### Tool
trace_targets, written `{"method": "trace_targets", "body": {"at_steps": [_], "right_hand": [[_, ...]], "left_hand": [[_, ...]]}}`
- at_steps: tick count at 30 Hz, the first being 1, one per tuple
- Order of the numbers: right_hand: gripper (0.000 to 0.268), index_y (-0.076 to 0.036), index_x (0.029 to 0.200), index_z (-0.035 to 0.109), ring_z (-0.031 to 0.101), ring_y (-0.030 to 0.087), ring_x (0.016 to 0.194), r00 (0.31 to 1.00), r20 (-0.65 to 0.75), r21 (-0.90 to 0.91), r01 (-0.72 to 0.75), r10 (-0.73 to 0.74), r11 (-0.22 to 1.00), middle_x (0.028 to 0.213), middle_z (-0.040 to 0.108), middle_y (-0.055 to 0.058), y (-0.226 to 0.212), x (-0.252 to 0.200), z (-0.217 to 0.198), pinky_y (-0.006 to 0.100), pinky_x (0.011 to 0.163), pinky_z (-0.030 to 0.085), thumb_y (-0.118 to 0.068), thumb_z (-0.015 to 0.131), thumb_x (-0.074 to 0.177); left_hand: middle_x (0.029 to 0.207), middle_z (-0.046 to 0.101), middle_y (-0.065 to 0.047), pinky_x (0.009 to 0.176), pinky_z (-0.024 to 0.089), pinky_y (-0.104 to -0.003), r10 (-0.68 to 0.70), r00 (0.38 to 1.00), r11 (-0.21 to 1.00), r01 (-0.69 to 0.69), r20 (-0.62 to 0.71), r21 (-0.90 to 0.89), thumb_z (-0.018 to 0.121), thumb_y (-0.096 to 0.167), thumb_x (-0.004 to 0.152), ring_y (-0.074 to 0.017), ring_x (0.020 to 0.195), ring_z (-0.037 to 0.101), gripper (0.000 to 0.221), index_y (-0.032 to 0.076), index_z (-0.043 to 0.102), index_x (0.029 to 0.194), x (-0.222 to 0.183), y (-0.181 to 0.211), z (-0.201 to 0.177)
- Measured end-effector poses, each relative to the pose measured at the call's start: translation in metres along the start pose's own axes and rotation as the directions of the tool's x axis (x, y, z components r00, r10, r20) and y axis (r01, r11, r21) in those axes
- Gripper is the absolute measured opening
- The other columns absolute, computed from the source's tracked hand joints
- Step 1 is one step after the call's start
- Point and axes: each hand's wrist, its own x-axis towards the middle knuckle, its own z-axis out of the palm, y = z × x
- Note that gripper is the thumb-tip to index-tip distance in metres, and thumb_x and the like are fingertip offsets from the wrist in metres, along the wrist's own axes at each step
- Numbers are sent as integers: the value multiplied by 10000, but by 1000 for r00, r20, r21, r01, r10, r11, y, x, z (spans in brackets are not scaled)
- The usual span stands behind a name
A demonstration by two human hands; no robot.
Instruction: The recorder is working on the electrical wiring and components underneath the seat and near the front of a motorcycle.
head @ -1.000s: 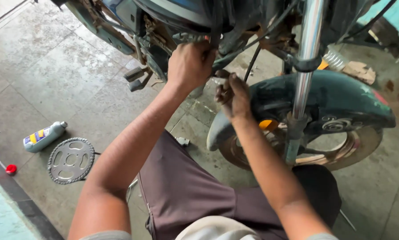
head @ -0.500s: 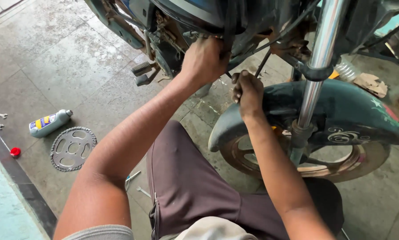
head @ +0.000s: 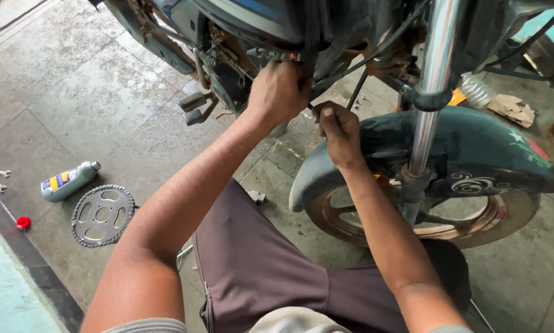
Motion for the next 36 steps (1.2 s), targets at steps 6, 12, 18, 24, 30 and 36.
{"method": "trace_targets", "body": {"at_steps": [6, 12, 18, 24, 30, 36], "right_hand": [[460, -36, 943, 636, 375, 46, 628, 1000, -17, -15, -13, 13, 1000, 720, 474, -60, 2, 6, 1, 250, 573, 281, -467, 553, 1082], [470, -29, 924, 621, 403, 58, 665, 999, 25, -53, 47, -46, 998, 734, 497, -35, 0, 6, 1, 268, 614, 315, -453, 557, 1117], [449, -3, 990, 694, 411, 99, 583, 1000, -25, -187, -1, -4, 982, 655, 478, 14, -25, 10, 5, 295, 586, 335, -410, 543, 1103], [234, 37, 957, 694, 627, 314, 834, 979, -25, -826, 94, -202, 555, 1079, 605, 150, -66, 12, 18, 430, 687, 494, -186, 695, 1030], [238, 34, 933, 671, 636, 369, 922, 987, -12, -868, 68, -158, 491, 1082, 609, 162, -76, 22, 24, 470, 759, 503, -181, 730, 1017], [225, -29, 996, 713, 701, 392, 762, 931, -262, -858, -104, -254, 503, 839, 741, 145, -75, 37, 50, 474, 637, 514, -231, 807, 962]], "left_hand": [[768, 698, -236, 674, 565, -522, -36, 998, 999, 37, 45, -15, 686, 241, 850, -431, 745, 695, 227, 26, 746, 804, 3, -1, -5], [759, 700, -223, 675, 559, -528, -40, 997, 999, 39, 69, 10, 700, 261, 839, -430, 761, 696, 231, 39, 747, 797, 2, -1, -8], [769, 707, -194, 625, 549, -520, -10, 997, 998, 5, 72, 62, 637, 228, 912, -407, 722, 698, 207, 44, 728, 938, -14, 5, -11], [918, 724, -91, 833, 460, -457, 213, 975, 898, -171, -60, 406, 613, 174, 850, -283, 929, 666, 214, 81, 723, 1009, -57, 22, 2], [906, 739, -46, 940, 372, -479, 107, 984, 941, -54, -144, 333, 646, 157, 840, -267, 1006, 603, 120, 119, 758, 821, -51, 28, 12], [802, 753, -64, 837, 409, -483, 3, 989, 964, 36, -147, 265, 663, 156, 795, -274, 931, 646, 135, 115, 768, 723, -44, 38, 0]]}}
